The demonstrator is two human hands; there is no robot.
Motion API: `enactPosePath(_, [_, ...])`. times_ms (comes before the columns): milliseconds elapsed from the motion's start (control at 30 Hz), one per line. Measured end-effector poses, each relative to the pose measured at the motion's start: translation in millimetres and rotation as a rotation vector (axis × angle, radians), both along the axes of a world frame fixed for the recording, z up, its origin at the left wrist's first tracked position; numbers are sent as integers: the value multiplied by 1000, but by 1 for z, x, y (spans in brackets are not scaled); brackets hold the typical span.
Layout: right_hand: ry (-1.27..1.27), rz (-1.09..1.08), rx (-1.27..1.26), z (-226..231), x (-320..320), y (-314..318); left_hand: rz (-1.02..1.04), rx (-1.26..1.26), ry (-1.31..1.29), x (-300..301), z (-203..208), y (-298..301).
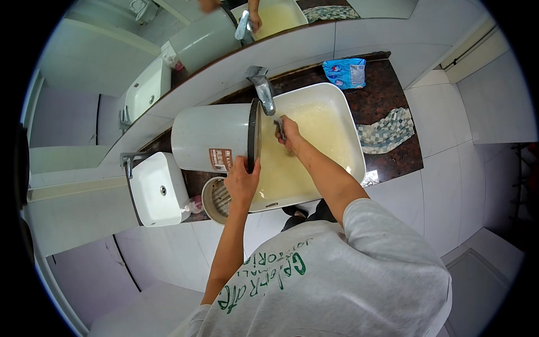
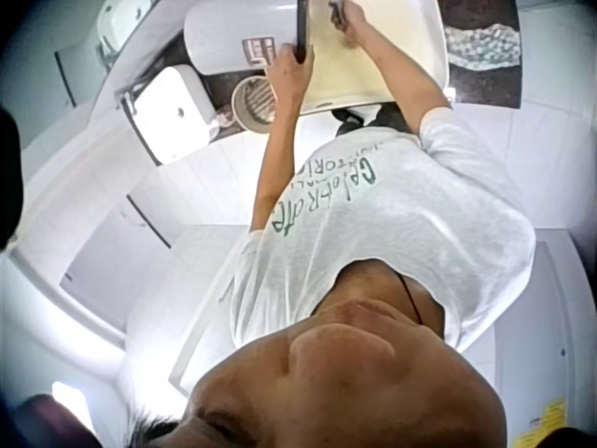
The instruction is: The person cleans a bathroom sink and countertop using a cloth and a cleaning wipe. They wipe the dark countertop surface, the white sink basin, and the faucet, then rinse the cloth under running water and continue wiping the surfaces.
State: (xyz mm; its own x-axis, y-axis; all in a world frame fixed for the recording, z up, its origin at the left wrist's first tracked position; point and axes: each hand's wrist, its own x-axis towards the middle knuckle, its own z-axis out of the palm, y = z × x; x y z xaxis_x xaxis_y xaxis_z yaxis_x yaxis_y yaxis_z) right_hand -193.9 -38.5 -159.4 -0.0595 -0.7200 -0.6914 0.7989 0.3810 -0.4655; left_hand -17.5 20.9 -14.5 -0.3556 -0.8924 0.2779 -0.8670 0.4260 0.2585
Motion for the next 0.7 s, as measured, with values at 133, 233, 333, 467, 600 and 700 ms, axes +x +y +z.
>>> enactPosePath(133, [5,-21,40,-4,-1,1,-13,35,15,-1,6,0])
enactPosePath(233, [19,-37,58,-5,0,3,-19,58,15,0,6,-1])
enactPosePath(333, [0,-28,44,-9,0,4,-26,76,16,-1,7,-2])
enactPosePath(467, [-1,14,28,-9,0,8,-16,150,-8,3,15,-4])
enactPosePath(600, [64,-50,-44,-17,-35,19,44,3,109,19,31,-19])
enactPosePath(700, [-8,-92,-170,4,-81,31,196,-62,177,56,70,-49])
